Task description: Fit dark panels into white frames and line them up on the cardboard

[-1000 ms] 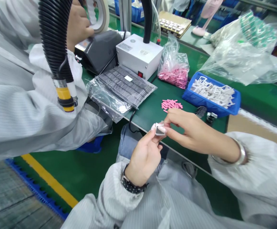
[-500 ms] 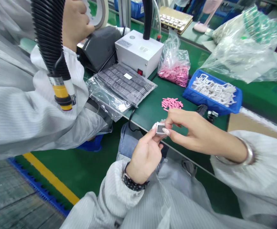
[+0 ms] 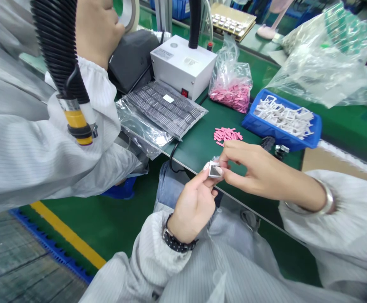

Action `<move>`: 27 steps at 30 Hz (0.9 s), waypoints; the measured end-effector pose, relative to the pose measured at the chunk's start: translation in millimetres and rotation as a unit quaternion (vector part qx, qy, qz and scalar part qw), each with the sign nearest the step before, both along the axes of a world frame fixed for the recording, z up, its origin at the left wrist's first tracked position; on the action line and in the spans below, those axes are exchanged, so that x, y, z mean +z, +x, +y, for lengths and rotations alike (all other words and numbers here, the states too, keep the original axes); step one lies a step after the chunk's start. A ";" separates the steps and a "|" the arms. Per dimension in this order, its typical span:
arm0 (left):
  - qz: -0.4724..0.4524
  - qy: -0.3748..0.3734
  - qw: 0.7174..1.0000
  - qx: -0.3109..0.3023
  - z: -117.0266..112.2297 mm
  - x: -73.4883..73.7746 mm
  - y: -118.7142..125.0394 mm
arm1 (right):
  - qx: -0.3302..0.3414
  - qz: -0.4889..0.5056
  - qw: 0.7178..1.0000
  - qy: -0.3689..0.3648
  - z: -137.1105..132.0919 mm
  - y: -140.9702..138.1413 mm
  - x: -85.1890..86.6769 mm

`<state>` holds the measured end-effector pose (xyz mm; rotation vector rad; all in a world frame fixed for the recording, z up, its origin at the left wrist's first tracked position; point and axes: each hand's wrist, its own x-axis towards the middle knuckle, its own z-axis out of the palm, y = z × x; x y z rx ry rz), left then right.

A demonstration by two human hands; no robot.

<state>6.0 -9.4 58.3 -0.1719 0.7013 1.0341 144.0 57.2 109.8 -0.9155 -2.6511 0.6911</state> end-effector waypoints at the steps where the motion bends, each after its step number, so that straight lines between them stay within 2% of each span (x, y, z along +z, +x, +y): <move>1: 0.001 -0.002 1.000 -0.001 0.2 0.0 0.1 | 0.001 0.001 1.000 0.001 -0.2 -0.2 0.5; 11: -0.009 -0.008 1.000 0.000 -0.3 -2.9 1.9 | 0.022 -0.008 1.000 -0.016 1.4 -0.9 3.6; 16: -0.013 0.006 1.000 0.000 -1.7 -3.0 2.5 | 0.020 -0.010 1.000 0.008 3.3 0.7 1.2; 27: -0.001 -0.011 1.000 -0.002 -0.9 1.1 4.2 | 0.019 -0.017 1.000 0.019 3.1 -0.5 3.0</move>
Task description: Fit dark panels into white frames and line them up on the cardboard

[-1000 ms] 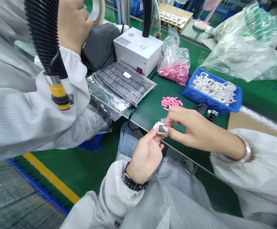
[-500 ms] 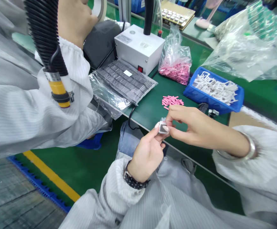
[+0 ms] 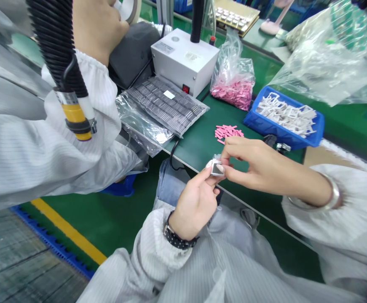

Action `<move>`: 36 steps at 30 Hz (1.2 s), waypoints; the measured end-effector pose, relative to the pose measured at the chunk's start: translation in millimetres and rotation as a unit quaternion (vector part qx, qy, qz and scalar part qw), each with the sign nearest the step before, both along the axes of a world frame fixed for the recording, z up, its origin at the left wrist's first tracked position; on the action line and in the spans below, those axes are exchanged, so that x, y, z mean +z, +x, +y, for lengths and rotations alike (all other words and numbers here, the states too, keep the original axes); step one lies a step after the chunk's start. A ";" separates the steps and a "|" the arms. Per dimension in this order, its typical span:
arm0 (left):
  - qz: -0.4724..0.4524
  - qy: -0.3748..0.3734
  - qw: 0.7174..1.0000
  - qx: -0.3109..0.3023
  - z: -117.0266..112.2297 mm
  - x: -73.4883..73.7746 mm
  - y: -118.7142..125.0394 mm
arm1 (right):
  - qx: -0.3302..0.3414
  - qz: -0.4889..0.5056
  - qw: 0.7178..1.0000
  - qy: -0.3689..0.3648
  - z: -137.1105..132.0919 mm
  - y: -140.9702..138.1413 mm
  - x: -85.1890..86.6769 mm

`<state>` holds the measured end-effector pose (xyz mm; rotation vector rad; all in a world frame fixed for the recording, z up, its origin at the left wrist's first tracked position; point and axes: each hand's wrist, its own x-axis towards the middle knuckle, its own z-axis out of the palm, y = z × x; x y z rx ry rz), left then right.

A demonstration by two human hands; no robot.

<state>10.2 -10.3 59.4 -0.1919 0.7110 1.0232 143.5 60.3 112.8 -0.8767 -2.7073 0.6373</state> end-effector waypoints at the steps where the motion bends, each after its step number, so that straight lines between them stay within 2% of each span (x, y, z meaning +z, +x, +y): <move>1: -0.001 0.001 1.000 0.000 -0.1 0.3 0.0 | -0.001 -0.002 1.000 0.001 -0.1 0.1 0.1; 13: -0.010 0.007 1.000 0.002 -0.2 1.1 -0.7 | -0.007 -0.010 1.000 -0.009 -0.2 1.0 1.1; 19: 0.013 0.028 0.999 0.011 -1.7 -2.1 1.3 | -0.017 -0.025 0.999 0.010 -1.5 0.3 3.6; 29: 0.062 0.057 0.995 0.048 -4.1 -12.5 4.8 | -0.066 -0.092 0.992 0.054 -3.8 -1.8 6.4; 36: 0.082 0.050 0.995 0.032 -2.7 -10.9 5.8 | -0.118 -0.131 0.982 0.073 -4.0 -3.9 7.7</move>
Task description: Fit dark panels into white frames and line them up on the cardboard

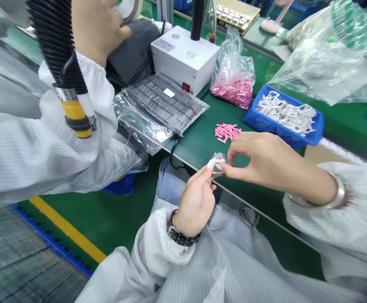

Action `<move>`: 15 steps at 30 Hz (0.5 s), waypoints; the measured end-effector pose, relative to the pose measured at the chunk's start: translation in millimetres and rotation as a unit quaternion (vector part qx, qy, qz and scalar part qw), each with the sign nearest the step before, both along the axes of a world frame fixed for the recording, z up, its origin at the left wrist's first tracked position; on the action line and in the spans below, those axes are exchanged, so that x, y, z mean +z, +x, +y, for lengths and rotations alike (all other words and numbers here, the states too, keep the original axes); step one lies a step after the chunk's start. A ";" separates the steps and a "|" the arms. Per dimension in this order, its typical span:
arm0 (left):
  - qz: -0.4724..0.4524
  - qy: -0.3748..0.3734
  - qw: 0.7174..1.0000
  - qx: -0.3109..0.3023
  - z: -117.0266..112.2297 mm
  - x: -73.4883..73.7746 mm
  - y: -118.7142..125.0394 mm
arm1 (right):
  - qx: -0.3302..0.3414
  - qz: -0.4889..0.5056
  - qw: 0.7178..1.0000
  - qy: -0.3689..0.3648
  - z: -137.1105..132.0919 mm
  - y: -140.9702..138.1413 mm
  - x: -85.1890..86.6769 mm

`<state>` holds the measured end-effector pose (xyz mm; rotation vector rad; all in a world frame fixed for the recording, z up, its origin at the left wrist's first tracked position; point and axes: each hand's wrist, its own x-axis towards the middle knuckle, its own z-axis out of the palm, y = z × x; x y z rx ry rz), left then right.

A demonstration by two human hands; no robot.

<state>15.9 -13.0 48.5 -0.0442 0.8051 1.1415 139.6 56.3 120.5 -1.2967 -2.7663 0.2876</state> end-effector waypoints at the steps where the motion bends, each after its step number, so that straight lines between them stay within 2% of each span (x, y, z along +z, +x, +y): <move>1: 0.000 -0.006 1.000 0.000 0.5 0.8 -0.1 | -0.001 0.008 1.000 -0.001 0.7 0.5 0.0; 4: -0.012 -0.017 1.000 -0.003 2.2 2.7 -1.8 | 0.002 0.060 0.998 -0.020 4.2 3.2 -0.2; 7: -0.040 -0.009 0.999 -0.015 4.0 4.4 -5.8 | -0.041 0.173 0.981 -0.074 7.4 5.4 -2.2; 11: -0.069 -0.005 0.997 -0.022 6.0 8.1 -11.5 | -0.108 0.342 0.918 -0.171 4.2 2.7 -11.2; 15: -0.089 -0.013 0.996 -0.010 6.8 11.6 -12.8 | -0.104 0.402 0.858 -0.303 -4.5 -5.7 -23.0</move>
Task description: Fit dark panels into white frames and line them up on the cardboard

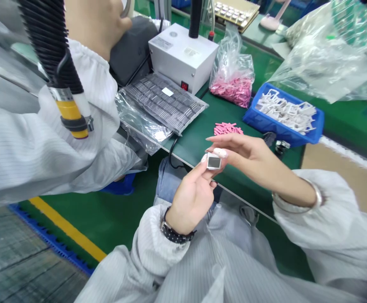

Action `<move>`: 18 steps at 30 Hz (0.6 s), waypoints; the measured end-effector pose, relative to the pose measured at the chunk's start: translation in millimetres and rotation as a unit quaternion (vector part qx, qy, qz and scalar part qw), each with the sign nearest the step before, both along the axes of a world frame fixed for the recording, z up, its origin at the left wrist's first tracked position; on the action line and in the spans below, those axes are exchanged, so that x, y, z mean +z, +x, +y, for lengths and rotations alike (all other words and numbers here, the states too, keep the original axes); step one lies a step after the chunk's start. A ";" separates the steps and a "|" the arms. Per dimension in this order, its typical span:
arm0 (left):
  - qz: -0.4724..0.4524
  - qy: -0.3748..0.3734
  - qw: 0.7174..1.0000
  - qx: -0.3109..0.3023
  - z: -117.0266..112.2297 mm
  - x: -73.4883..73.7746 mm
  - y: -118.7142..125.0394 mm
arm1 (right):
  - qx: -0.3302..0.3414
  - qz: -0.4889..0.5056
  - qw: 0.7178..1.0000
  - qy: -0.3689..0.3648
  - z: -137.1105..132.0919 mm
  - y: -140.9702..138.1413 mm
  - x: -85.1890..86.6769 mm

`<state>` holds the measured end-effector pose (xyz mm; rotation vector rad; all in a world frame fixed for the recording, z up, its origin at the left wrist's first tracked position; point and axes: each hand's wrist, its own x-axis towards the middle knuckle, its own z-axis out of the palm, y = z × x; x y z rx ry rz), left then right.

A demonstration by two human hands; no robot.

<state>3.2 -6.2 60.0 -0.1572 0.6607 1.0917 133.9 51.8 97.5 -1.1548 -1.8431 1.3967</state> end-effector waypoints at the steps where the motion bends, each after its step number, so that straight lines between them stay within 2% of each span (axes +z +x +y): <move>1: -0.004 0.000 1.000 0.003 0.1 0.1 0.3 | 0.000 0.012 1.000 -0.019 -1.6 -2.0 -2.6; 6: -0.019 0.003 1.000 0.007 0.4 -2.0 1.2 | -0.012 0.009 0.998 -0.056 -4.8 -7.0 -12.8; 12: -0.016 0.018 1.000 -0.017 2.0 -3.3 0.2 | -0.037 0.014 0.999 -0.026 -7.7 -7.2 -21.1; 18: -0.022 0.010 0.999 -0.043 4.3 -7.2 -1.0 | -0.033 0.003 0.999 -0.015 -9.3 -5.0 -22.3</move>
